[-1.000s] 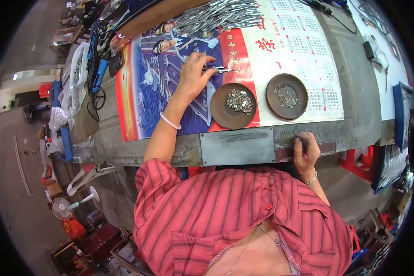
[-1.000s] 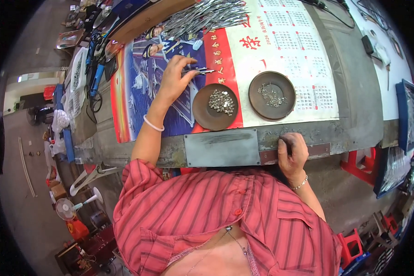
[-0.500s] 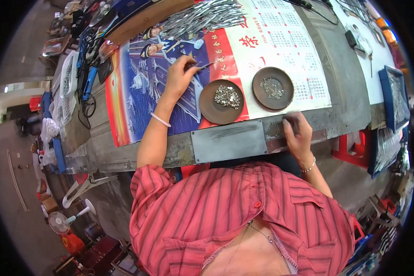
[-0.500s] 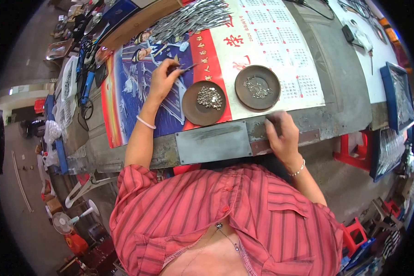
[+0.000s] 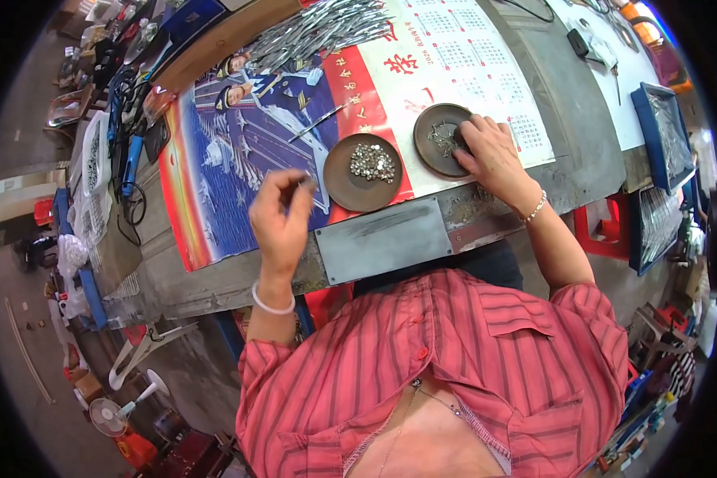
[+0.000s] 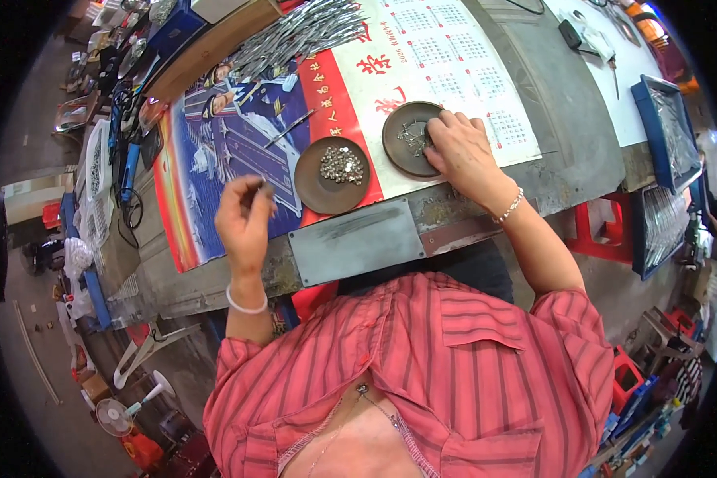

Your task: Manually assembling small hardware components at a workbench in a factory setting.

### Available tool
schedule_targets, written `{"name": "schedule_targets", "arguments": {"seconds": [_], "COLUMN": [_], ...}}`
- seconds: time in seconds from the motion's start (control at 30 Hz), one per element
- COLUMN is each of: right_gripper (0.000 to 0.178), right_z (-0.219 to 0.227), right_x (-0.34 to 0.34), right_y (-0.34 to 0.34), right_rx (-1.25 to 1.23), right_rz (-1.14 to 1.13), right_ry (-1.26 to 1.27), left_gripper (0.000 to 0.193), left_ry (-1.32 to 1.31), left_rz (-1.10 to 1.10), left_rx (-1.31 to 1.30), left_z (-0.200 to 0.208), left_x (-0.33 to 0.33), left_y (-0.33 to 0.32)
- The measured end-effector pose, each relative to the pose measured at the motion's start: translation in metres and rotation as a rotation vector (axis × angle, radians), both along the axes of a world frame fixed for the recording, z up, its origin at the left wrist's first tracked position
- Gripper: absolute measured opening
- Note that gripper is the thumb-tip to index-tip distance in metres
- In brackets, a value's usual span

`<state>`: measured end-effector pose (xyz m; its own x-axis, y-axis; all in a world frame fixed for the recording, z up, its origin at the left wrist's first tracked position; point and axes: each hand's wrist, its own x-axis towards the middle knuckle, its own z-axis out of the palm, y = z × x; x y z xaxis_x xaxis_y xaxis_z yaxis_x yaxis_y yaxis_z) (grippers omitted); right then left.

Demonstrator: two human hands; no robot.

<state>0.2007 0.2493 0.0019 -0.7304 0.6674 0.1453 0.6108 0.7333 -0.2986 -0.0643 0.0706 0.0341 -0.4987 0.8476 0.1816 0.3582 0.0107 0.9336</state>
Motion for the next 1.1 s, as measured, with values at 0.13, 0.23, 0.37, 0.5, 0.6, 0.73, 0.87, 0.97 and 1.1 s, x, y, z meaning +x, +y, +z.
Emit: {"name": "schedule_targets", "arguments": {"seconds": [0.13, 0.23, 0.37, 0.5, 0.6, 0.73, 0.87, 0.97, 1.1], "right_gripper": [0.013, 0.013, 0.012, 0.012, 0.013, 0.008, 0.009, 0.013, 0.012], "right_z": [-0.012, -0.011, -0.005, -0.011, -0.022, -0.025, -0.021, 0.001, 0.035], "right_x": [-0.008, -0.014, -0.015, -0.003, 0.002, 0.003, 0.007, 0.006, -0.008], "right_y": [0.010, 0.013, 0.015, 0.016, 0.028, 0.032, 0.028, 0.008, -0.053], "right_rx": [-0.017, -0.012, -0.226, -0.405, -0.507, -0.624, -0.711, -0.816, -1.142], "right_rz": [0.051, 0.120, 0.105, -0.051, -0.009, -0.013, -0.014, -0.008, 0.018], "right_ry": [-0.053, 0.001, 0.177, 0.248, 0.374, 0.511, 0.636, 0.679, 0.685], "left_gripper": [0.009, 0.010, 0.014, 0.013, 0.012, 0.012, 0.011, 0.009, 0.010], "left_ry": [-0.130, -0.216, -0.283, -0.315, -0.354, -0.332, -0.274, -0.201, -0.093], "left_rz": [-0.101, -0.153, -0.153, -0.138, -0.167, -0.121, -0.152, -0.175, -0.238], "left_rx": [-0.118, -0.092, -0.128, -0.011, 0.020, 0.063, 0.064, 0.117, 0.142], "left_z": [-0.006, -0.018, -0.028, -0.028, -0.029, -0.030, -0.023, -0.014, -0.003], "left_x": [0.032, 0.054, 0.078, 0.096, 0.103, 0.103, 0.100, 0.096, 0.089], "left_y": [-0.036, -0.054, -0.058, -0.054, -0.057, -0.064, -0.067, -0.063, -0.057]}}
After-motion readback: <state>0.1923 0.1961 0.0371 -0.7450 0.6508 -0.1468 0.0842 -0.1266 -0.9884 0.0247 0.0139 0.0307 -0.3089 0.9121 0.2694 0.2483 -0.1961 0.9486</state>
